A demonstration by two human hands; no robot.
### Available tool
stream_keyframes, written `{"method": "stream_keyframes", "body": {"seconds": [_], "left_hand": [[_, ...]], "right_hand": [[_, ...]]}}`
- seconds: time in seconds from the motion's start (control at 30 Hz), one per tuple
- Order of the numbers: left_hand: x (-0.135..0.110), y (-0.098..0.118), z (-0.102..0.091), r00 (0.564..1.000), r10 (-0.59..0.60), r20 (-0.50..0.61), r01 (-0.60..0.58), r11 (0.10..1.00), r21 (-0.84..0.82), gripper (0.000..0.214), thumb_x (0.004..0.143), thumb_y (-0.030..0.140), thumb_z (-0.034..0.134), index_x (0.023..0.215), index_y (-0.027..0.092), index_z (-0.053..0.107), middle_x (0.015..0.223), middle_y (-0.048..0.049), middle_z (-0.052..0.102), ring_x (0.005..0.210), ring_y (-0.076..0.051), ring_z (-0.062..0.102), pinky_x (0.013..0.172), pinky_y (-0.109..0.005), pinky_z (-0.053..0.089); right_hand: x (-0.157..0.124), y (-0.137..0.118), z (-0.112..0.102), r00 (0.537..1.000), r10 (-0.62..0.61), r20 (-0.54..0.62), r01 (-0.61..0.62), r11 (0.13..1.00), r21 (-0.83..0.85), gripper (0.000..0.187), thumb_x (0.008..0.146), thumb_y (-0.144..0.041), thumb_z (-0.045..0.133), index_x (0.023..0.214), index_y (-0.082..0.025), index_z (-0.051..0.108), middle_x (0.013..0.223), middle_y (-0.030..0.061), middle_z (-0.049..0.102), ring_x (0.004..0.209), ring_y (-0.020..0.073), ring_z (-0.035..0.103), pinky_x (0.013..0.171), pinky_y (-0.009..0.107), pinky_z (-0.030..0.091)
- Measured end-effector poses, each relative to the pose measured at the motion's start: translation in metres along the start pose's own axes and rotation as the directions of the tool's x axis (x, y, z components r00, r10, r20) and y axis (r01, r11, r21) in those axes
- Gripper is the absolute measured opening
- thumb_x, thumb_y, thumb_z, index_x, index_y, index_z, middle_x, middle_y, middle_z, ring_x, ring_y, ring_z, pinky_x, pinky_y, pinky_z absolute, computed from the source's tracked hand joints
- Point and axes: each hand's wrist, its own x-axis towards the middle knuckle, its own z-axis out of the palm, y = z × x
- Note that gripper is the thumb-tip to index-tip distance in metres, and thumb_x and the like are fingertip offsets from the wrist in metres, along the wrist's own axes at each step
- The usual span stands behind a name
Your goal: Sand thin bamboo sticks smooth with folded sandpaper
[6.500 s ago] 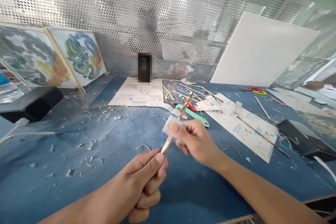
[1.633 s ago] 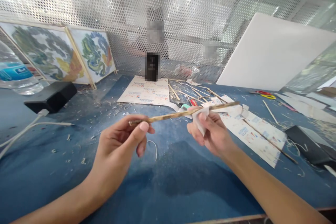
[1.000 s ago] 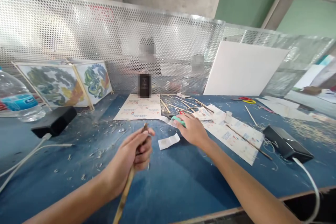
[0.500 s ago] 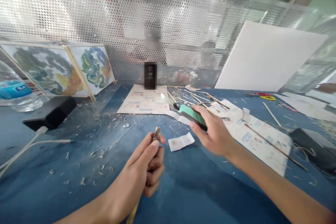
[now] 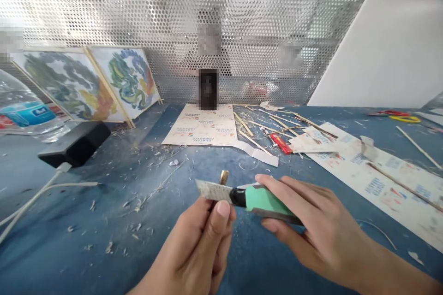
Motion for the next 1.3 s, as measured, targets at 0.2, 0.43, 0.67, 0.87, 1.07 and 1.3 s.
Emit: {"method": "stream_keyframes", "body": {"seconds": [0.2,0.43,0.67,0.87,1.07,1.3], "left_hand": [[0.006,-0.015,-0.011,0.996,0.083,-0.018,-0.082,0.995,0.061,0.040,0.086,0.059,0.074,0.071,0.026,0.057,0.064,0.0056,0.038,0.049,-0.010,0.028,0.036,-0.022,0.029],[0.009,0.001,0.002,0.996,0.045,0.073,-0.043,0.999,-0.027,0.050,0.091,0.067,0.062,0.070,0.025,0.043,0.059,0.0109,0.028,0.042,-0.006,0.017,0.032,-0.016,0.023],[0.004,0.016,0.009,0.968,-0.008,0.251,0.007,1.000,0.008,0.048,0.094,0.067,0.057,0.072,0.024,0.048,0.056,0.0118,0.022,0.042,-0.005,0.014,0.035,-0.015,0.021],[0.021,0.013,0.005,0.946,-0.167,0.277,0.190,0.980,-0.060,0.030,0.105,0.039,0.043,0.093,0.024,0.066,0.066,0.0089,0.034,0.045,-0.004,0.011,0.035,-0.012,0.015],[0.020,0.013,0.003,0.951,-0.160,0.266,0.180,0.982,-0.053,0.022,0.103,0.042,0.047,0.101,0.027,0.063,0.063,0.0102,0.034,0.044,-0.005,0.010,0.035,-0.013,0.012],[0.018,0.009,0.004,0.966,-0.116,0.231,0.134,0.989,-0.064,0.019,0.101,0.039,0.050,0.099,0.025,0.062,0.062,0.0105,0.032,0.045,-0.006,0.012,0.036,-0.013,0.014]], "right_hand": [[-0.001,-0.004,-0.001,0.999,0.030,-0.038,-0.031,0.999,-0.022,0.046,0.104,-0.040,0.056,0.145,-0.018,0.053,0.102,0.0127,0.078,0.083,0.0298,0.075,0.068,0.040,0.060],[0.001,-0.013,-0.003,0.995,0.050,-0.085,-0.055,0.997,-0.061,0.043,0.104,-0.037,0.058,0.142,-0.017,0.056,0.091,0.0097,0.075,0.069,0.0248,0.070,0.063,0.038,0.054],[0.006,0.055,0.006,0.859,0.503,-0.095,-0.503,0.796,-0.338,0.044,0.103,-0.048,0.052,0.136,-0.022,0.065,0.114,0.0118,0.078,0.077,0.0345,0.073,0.061,0.044,0.052],[0.010,0.066,0.011,0.936,0.347,-0.052,-0.348,0.897,-0.274,0.042,0.107,-0.037,0.045,0.134,-0.013,0.065,0.124,0.0174,0.071,0.120,0.0385,0.060,0.101,0.056,0.047],[0.029,0.013,0.012,0.944,0.078,0.321,-0.101,0.993,0.054,0.024,0.103,-0.031,0.056,0.120,-0.019,0.069,0.128,0.0135,0.069,0.122,0.0323,0.060,0.104,0.050,0.047],[0.047,0.007,0.003,0.850,0.365,0.380,-0.520,0.699,0.490,0.019,0.107,-0.033,0.052,0.091,-0.024,0.046,0.090,0.0024,0.071,0.068,0.0175,0.064,0.063,0.032,0.048]]}}
